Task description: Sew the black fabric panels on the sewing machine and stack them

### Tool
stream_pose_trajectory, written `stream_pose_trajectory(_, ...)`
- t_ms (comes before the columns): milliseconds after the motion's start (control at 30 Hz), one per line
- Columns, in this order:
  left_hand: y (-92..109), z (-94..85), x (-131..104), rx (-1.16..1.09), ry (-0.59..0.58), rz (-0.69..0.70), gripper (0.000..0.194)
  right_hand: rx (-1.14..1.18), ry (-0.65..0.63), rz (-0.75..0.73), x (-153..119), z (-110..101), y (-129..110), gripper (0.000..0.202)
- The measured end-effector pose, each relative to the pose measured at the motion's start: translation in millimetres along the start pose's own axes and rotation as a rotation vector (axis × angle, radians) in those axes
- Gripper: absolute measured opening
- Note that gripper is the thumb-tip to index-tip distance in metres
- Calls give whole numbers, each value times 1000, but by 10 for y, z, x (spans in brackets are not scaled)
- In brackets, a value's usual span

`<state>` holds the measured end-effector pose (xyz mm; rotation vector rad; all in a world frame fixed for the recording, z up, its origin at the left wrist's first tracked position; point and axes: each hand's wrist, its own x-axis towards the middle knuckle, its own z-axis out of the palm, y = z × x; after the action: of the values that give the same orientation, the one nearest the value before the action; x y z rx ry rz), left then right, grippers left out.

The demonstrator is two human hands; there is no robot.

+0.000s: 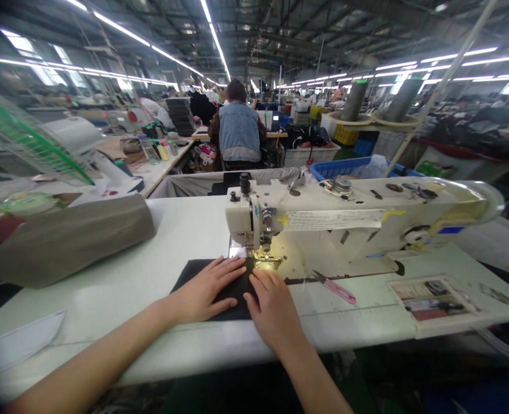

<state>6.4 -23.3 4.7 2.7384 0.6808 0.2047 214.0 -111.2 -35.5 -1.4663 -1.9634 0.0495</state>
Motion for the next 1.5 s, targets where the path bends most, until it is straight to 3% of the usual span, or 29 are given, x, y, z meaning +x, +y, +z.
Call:
stream_pose_trajectory(167,-110,-8,27,-9,31,39,68,3,-4,-5,64,33,17,30)
stream_pose_trajectory(600,-172,-75,84,-16,6,38,69,-30,-34,11,105,3,9,29)
stream_pose_trajectory(700,-61,-97,36,-26,-5,19,67,-23,-31,-20,20,-38,-4,28)
stream_pose_trajectory(867,321,-73,-193,-78,-110,86,57,9,-61,-92,-257,-180,-60,27)
stream_pose_trajectory(967,388,-38,-265,-78,-129,91,59,20,-73,-108,-300,-225,-67,27)
stream_pose_trajectory(1500,-355,-65,222,-14,13,76,45,-128,-91,56,383,-48,124,14)
